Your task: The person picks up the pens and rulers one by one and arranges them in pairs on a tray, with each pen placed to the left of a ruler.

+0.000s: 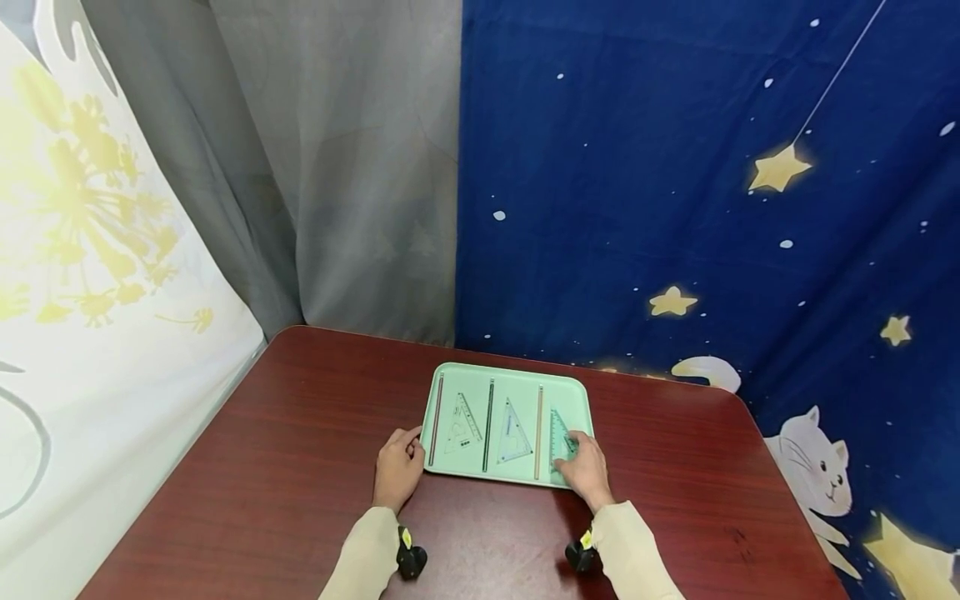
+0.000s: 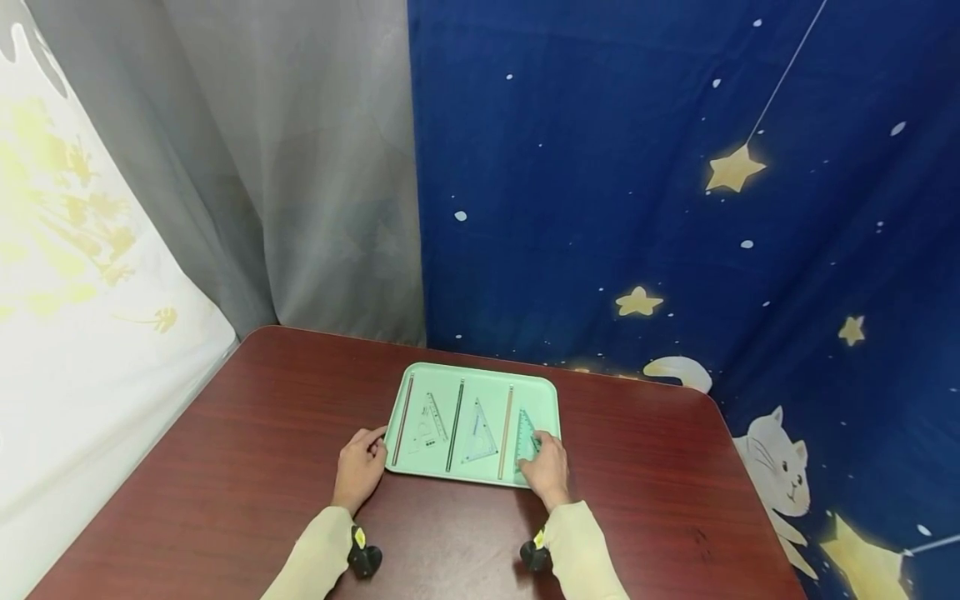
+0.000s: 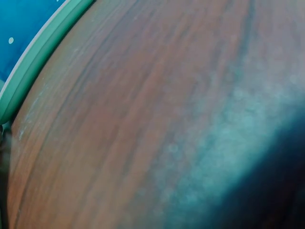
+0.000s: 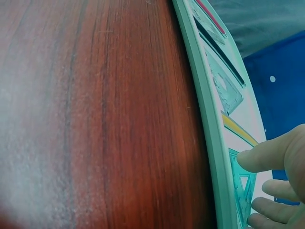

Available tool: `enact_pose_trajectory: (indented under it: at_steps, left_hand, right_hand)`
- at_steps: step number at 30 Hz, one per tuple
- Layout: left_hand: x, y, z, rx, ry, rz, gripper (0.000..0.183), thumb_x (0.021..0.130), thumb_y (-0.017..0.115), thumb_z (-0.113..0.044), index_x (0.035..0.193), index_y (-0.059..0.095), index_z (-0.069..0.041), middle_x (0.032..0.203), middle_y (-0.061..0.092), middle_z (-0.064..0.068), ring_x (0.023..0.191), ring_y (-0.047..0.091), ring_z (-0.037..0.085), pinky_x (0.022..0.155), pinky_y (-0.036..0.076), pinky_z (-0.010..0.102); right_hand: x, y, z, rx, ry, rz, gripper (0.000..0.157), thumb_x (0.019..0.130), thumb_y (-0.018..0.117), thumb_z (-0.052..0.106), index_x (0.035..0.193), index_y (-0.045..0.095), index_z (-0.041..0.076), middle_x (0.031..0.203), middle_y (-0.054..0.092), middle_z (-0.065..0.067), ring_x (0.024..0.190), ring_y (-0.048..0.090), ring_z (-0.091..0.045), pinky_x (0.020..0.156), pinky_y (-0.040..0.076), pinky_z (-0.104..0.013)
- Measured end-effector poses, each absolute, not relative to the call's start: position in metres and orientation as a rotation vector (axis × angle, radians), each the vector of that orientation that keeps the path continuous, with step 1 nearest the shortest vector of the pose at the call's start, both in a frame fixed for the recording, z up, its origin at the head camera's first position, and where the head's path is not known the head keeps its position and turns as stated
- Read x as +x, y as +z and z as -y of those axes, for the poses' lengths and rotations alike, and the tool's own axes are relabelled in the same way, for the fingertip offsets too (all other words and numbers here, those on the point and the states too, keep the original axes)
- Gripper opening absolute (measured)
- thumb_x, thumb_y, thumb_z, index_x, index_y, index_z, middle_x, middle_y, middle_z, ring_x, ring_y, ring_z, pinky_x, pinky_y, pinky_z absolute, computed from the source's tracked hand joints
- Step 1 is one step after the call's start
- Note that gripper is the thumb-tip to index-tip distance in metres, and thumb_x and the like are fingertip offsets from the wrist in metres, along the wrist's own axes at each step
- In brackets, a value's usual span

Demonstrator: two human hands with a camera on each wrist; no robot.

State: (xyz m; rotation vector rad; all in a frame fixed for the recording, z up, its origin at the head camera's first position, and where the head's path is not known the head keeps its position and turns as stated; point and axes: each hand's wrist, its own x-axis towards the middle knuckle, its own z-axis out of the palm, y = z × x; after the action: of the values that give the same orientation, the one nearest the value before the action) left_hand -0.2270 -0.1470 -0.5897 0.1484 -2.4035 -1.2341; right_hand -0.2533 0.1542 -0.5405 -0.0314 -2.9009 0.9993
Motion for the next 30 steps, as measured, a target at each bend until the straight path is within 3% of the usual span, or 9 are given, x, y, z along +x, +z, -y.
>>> enact_pose_trajectory:
  at_steps: [30]
  left_hand:
    - [-0.2272, -0.5903, 0.149, 0.145, -1.25, 2.45, 0.03, 0.091, 0.051, -0.009, 0.115, 0.068, -0.004, 0.087, 0.061, 0.005, 0.058, 0.044, 0.009, 0.059, 0.038, 0.024]
  right_hand:
    - [-0.2493, -0.5387, -0.1643, -0.036, 1.04, 2.863, 0.047, 0.077, 0.064, 0.005, 0.123, 0.057, -0.006, 0.12, 0.057, -0.027, 0.112, 0.054, -0.043, 0.095, 0.043, -0.05]
